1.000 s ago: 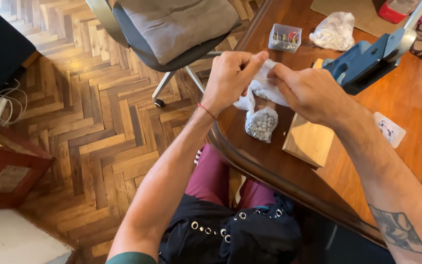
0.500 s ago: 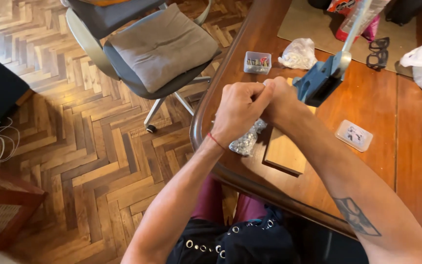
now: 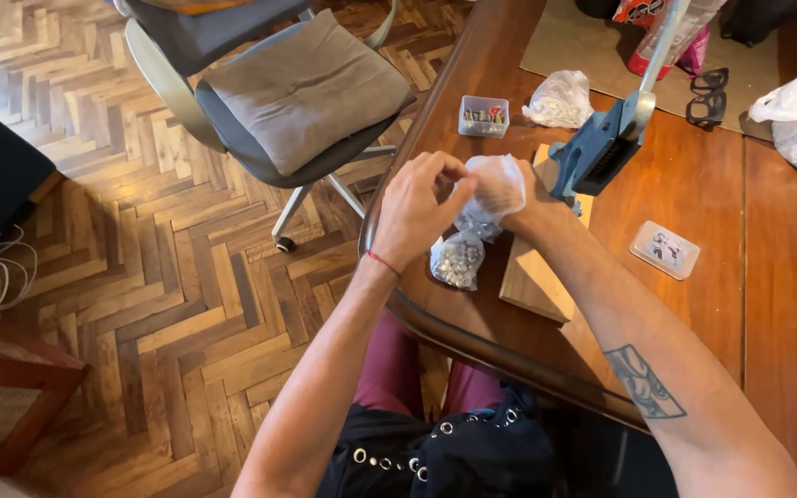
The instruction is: Attaching metal eyelets to a black strap using a manual press machine
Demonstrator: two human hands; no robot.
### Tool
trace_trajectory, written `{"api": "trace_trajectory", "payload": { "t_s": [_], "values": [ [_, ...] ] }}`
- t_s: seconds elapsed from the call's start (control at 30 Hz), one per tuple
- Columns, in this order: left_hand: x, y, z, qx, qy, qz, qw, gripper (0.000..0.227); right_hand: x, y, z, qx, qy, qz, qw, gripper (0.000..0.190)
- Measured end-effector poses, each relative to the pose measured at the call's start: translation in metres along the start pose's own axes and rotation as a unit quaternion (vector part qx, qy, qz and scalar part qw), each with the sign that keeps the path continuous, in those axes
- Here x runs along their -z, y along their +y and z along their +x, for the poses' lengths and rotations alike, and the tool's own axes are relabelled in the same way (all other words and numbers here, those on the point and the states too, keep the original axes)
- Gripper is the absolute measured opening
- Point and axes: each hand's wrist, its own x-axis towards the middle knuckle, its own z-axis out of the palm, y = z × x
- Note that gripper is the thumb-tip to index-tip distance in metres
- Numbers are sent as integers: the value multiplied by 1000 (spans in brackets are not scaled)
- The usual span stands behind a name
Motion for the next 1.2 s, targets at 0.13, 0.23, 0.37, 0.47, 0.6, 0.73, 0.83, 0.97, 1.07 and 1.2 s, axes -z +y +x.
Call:
{"api": "trace_trajectory", "payload": {
  "t_s": [0.13,0.23,0.37,0.47,0.6,0.73,0.83,0.97,1.07,1.2],
  "values": [
    [-9,-23,-7,-14,-99,57,993,68,-44,25,2,117,58,-105,986,27],
    [-18,-33,-7,-54,-84,88,991,80,-30,40,3,194,26,92,976,21],
    [-45,-75,5,-67,-54,178,980,66,97,-13,-10,232,0,121,965,23],
    [-45,-75,-1,-129,-11,209,969,33,177,-28,-41,134,-90,339,927,53],
    [-34,-64,-2,-101,12,237,966,51,239,-35,-92,164,16,231,959,7],
    [22,-12,-52,-144,191,111,965,39,296,-54,-168,152,157,302,928,15],
    [48,28,-142,-138,166,1,976,6,287,-45,-222,89,121,470,870,5],
    [6,4,-263,-24,-43,14,999,34,281,-79,-272,10,76,599,797,10],
    [-14,-2,-313,89,-235,58,966,50,252,-92,-310,-20,10,666,746,6],
    [-14,15,-326,105,-227,-63,966,26,227,-102,-329,-10,-61,662,747,13]
  ]
}}
